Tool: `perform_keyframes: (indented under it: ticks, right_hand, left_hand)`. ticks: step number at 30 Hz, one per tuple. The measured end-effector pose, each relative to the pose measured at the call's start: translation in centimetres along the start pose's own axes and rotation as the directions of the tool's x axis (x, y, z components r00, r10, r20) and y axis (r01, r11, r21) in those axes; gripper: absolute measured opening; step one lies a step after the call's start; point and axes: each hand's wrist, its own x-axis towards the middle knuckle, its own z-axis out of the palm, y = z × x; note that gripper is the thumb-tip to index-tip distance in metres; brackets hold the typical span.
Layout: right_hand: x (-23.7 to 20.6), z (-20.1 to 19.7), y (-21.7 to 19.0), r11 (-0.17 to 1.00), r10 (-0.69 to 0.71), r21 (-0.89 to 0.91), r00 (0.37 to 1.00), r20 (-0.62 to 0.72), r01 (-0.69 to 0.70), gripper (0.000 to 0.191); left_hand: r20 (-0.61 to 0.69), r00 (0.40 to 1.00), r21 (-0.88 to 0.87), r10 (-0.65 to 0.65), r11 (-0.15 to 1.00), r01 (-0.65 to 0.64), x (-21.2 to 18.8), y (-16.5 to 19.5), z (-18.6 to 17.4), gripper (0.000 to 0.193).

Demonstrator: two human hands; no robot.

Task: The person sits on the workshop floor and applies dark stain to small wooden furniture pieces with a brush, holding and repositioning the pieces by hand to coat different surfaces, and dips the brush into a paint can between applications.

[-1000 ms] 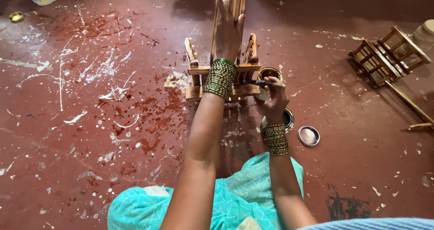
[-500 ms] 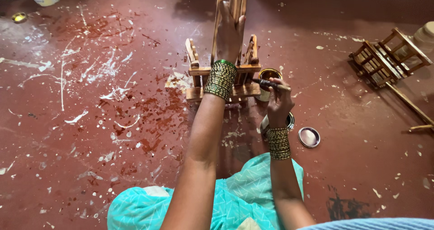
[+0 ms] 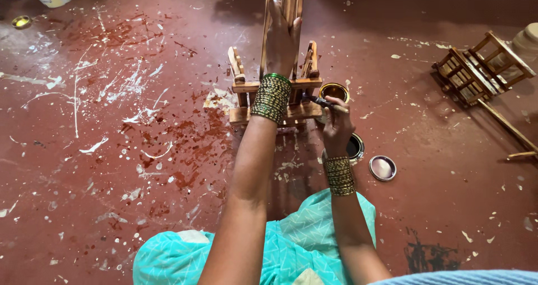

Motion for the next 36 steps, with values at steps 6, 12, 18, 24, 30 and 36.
perform_keyframes:
  ticks: [6, 12, 18, 24, 30, 36]
  right_hand:
    - [-0.3, -0.5, 0.3, 0.998, 0.032, 0.051, 0.999, -0.014, -0.031, 0.021]
    - [-0.8, 0.5, 1.9, 0.963, 0.206, -0.188, 0.978, 0.040, -0.195, 0.029]
    - [0.4, -2.0, 0.1, 0.959, 0.102, 0.271, 0.994, -0.047, -0.086, 0.033]
    - [2.8, -10.8, -4.5, 0.960, 0.214, 0.189, 0.977, -0.019, -0.207, 0.030]
    - [1.5, -15.0, -4.7, 0.947, 0.322, -0.005, 0.947, -0.010, -0.322, 0.030]
    - [-0.6, -13.9, -1.8, 0.930, 0.341, -0.138, 0.939, -0.032, -0.342, 0.026]
  left_hand:
    - [-0.038, 0.999, 0.007, 0.036, 0.999, -0.036, -0.1, 0.4, -0.2, 0.088]
    - [-0.014, 1.000, 0.018, 0.003, 1.000, -0.003, -0.1, 0.2, -0.2, 0.089]
    - [0.011, 1.000, 0.049, -0.009, 0.999, 0.008, 0.1, 0.0, -0.1, 0.093]
    - [0.111, 0.978, 0.025, -0.175, 0.985, 0.173, -0.4, 0.4, -0.7, 0.092]
    - [-0.349, 0.763, 0.464, 0.544, 0.808, -0.364, -1.6, 0.4, -1.4, 0.090]
    - [-0.024, 0.999, 0.007, 0.044, 0.999, -0.044, -2.4, -0.8, -1.2, 0.087]
